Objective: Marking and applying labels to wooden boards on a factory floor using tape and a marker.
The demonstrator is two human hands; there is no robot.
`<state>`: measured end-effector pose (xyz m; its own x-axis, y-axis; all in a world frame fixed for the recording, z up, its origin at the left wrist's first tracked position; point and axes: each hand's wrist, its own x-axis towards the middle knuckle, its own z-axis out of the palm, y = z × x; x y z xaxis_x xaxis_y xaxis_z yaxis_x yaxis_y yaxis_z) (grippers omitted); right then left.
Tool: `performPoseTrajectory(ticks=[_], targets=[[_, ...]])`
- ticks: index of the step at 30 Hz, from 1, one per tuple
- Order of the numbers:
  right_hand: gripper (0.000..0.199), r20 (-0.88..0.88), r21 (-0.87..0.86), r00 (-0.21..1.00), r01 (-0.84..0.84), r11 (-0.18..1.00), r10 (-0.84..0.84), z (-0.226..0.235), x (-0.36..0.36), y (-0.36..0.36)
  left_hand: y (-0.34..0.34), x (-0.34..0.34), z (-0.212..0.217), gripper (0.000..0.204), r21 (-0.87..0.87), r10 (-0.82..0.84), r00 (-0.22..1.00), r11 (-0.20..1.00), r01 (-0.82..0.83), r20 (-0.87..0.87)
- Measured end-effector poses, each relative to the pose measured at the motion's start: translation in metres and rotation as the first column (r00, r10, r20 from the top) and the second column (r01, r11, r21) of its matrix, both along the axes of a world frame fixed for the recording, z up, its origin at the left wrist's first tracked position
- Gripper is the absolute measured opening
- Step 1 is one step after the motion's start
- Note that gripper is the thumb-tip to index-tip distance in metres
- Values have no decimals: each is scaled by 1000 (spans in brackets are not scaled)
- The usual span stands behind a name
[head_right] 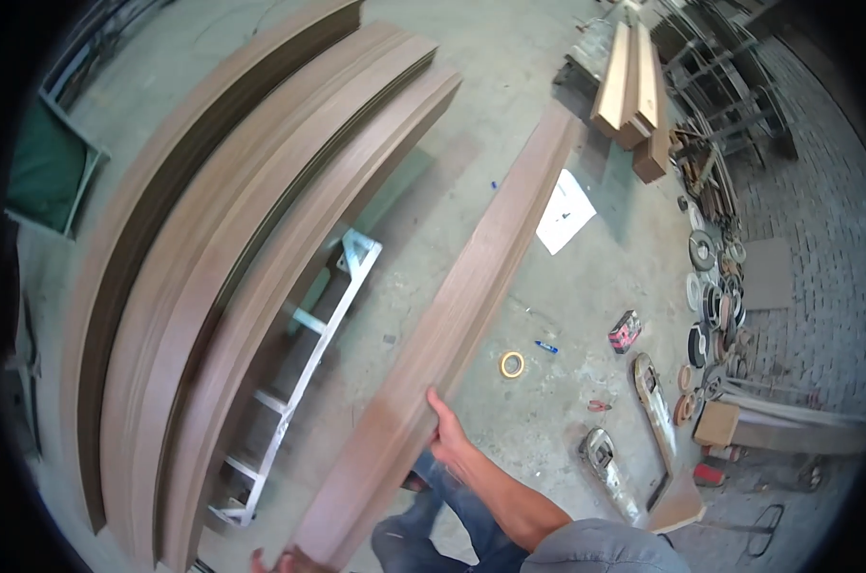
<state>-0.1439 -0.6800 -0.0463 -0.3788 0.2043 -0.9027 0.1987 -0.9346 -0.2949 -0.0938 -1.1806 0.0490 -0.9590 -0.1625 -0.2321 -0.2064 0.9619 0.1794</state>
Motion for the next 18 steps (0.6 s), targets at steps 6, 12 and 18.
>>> performPoseTrajectory(ticks=[6,12,18], targets=[[83,-57,79,997,53,996,-48,7,60,63,86,-12,-33,61,413,-219,739,907,-87,637],[82,-178,41,977,131,991,-121,32,91,133,173,49,-24,61,474,-185,862,877,-72,472],[76,-197,61,965,191,980,-176,34,80,210,266,71,1,57,501,-39,900,841,-205,434]])
